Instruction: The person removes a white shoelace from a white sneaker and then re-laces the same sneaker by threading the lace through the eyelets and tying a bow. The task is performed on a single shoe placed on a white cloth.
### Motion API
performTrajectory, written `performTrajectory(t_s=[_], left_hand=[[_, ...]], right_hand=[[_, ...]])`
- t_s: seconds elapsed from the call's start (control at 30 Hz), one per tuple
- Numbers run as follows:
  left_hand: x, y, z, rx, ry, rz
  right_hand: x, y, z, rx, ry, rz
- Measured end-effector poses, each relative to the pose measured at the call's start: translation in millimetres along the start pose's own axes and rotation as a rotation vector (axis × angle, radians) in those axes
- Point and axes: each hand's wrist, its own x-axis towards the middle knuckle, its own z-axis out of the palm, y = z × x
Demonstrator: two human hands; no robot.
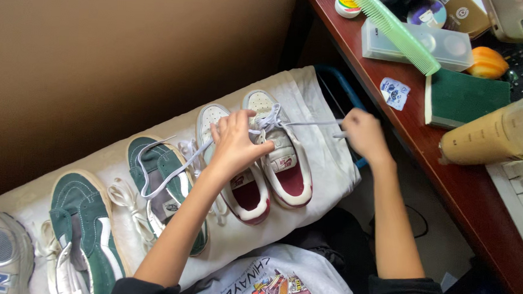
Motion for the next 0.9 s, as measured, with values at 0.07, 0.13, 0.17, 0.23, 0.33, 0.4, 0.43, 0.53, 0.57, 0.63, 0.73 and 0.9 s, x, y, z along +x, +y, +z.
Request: performTrajectory(t_s=[0.07, 0.13, 0.17, 0.23, 0.33, 0.4, 0.43, 0.53, 0.57, 0.63, 0.73, 0.9], left_hand=[[15, 1, 0, -0.002, -0.006, 0.108], [36, 0, -3, -0.022, -0.038, 0.186], [49, 0, -6, -0.041, -0.068, 0.211], [66, -3, -8, 0.049, -0.148, 0.227], [86, -4, -11, 0.103, -0.34, 0.173], [91, -7, -11, -0.229, -0.532, 0.097], [92, -9, -11, -0.393, -0.552, 0.139], [93, -17, -11, -0.75, -0.563, 0.151], [93, -20, -10, -0.776, -0.537, 0.083], [92, -27, -6, -0.791, -0.499, -0.027], [90, -34, 1, -0.768, -0.457, -0.117], [89, -38, 8, -0.738, -0.369, -0.097]], right_hand=[[-13, -10, 6, -0.147, 0.096, -0.314], [-22, -31, 14, -0.182, 0.152, -0.64], [-26, -43, 18, -0.14, 0.161, -0.806], [-33, -64, 25, -0.008, 0.04, -0.875], [-33, -82, 26, 0.13, -0.206, -0.652], [-30, -83, 27, 0.065, -0.194, -0.598], [-28, -81, 29, 0.174, -0.248, -0.541], [-18, -70, 37, 0.518, -0.393, -0.422], [-14, -66, 39, 0.644, -0.427, -0.422], [-9, -55, 41, 0.885, -0.47, -0.351], [-8, -38, 46, 1.149, -0.467, -0.163], [-7, -19, 54, 1.242, -0.455, -0.087]])
